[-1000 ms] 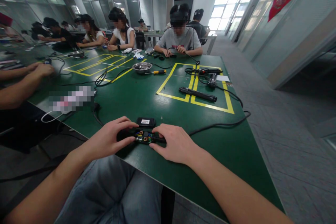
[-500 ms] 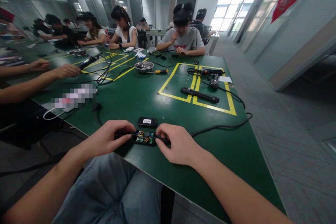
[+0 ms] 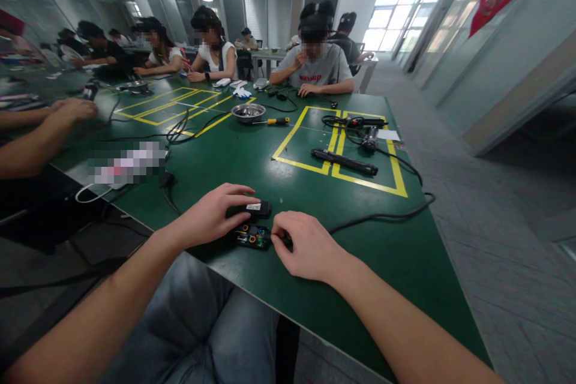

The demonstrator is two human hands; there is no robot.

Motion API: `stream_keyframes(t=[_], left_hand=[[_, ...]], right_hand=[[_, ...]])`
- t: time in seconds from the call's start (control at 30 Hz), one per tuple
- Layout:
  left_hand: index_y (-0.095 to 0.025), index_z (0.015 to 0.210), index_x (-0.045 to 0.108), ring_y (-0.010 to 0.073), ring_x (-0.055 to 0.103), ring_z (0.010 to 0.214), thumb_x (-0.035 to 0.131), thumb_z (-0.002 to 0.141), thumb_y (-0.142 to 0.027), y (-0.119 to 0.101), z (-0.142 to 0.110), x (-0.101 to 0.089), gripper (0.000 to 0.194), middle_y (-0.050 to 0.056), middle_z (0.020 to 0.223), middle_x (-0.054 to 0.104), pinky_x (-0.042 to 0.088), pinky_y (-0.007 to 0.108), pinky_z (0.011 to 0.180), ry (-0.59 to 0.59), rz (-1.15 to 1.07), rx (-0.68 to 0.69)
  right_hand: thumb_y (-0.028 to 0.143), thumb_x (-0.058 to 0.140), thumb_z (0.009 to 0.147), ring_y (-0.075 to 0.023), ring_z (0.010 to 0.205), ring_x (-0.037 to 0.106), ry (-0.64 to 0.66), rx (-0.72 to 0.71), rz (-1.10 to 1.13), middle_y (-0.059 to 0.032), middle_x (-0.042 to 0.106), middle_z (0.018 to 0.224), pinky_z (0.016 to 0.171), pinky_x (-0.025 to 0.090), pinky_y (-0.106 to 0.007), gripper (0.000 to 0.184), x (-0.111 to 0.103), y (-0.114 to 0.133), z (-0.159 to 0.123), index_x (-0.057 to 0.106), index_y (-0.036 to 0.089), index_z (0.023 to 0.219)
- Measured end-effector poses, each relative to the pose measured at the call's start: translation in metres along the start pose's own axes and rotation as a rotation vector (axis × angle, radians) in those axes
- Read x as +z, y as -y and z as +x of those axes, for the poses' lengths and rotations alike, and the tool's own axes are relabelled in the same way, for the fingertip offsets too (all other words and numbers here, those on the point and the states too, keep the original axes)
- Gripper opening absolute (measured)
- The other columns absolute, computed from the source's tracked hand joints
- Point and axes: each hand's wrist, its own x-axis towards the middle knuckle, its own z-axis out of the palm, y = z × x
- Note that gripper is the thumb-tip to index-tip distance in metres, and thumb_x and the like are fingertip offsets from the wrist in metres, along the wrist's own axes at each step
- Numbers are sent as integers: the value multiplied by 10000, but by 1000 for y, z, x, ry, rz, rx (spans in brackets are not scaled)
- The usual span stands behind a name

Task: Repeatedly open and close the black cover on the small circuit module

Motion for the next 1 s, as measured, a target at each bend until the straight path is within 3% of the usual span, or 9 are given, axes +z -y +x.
stream_keyframes(t=[0.1, 0.27, 0.43, 0.57, 0.7, 0.87, 1.0], left_hand=[[-245, 1286, 813, 281, 730, 1164, 701, 1023, -200, 7, 4, 6, 290, 103, 1282, 792, 586, 444, 1061, 28, -26, -35], [-274, 1351, 780, 259, 722, 1189, 681, 1066, -271, 0, -23, -6, 302, 96, 1316, 771, 582, 418, 1071, -41, -171, 28], [-303, 1371, 780, 255, 697, 1183, 669, 1081, -254, -12, -39, -1, 314, 96, 1316, 773, 583, 419, 1057, 63, -155, 110], [-309, 1387, 771, 260, 694, 1163, 651, 1096, -261, -13, -37, 2, 319, 95, 1328, 775, 582, 422, 1032, 82, -81, 113], [-272, 1350, 779, 247, 726, 1166, 695, 1069, -253, -11, -32, -3, 294, 83, 1298, 801, 581, 383, 1040, 95, -175, 76], [-230, 1283, 790, 272, 741, 1175, 762, 1002, -194, -2, -13, 6, 285, 80, 1269, 824, 575, 425, 1060, -94, -166, -79], [-223, 1216, 824, 281, 733, 1206, 713, 1027, -184, 5, -5, 13, 223, 90, 1306, 808, 564, 453, 1094, 1, -113, -73]], right_hand=[[114, 603, 921, -205, 743, 597, -3, -2, 2, -18, 631, 803, 701, 457, -327, 140, 1, 0, 0, 559, 231, 859], [110, 629, 916, -208, 768, 599, -11, 8, -4, -23, 639, 831, 717, 461, -333, 152, 2, 1, 0, 555, 233, 867], [129, 605, 933, -217, 781, 598, -16, 5, 2, -31, 631, 830, 718, 457, -343, 140, 1, 1, 0, 545, 234, 862], [139, 587, 936, -221, 776, 595, -7, 2, 6, -35, 627, 825, 712, 449, -349, 126, 1, 1, 0, 543, 230, 861], [138, 581, 934, -217, 765, 590, -7, -2, -2, -32, 627, 822, 707, 450, -349, 120, 2, 0, 0, 544, 229, 864], [120, 592, 918, -217, 771, 607, -11, 7, -4, -31, 638, 831, 713, 467, -348, 118, 3, 0, 1, 560, 228, 879], [146, 633, 930, -220, 801, 642, -13, 26, -13, -33, 666, 882, 739, 494, -354, 116, 3, 1, 0, 634, 209, 1027]])
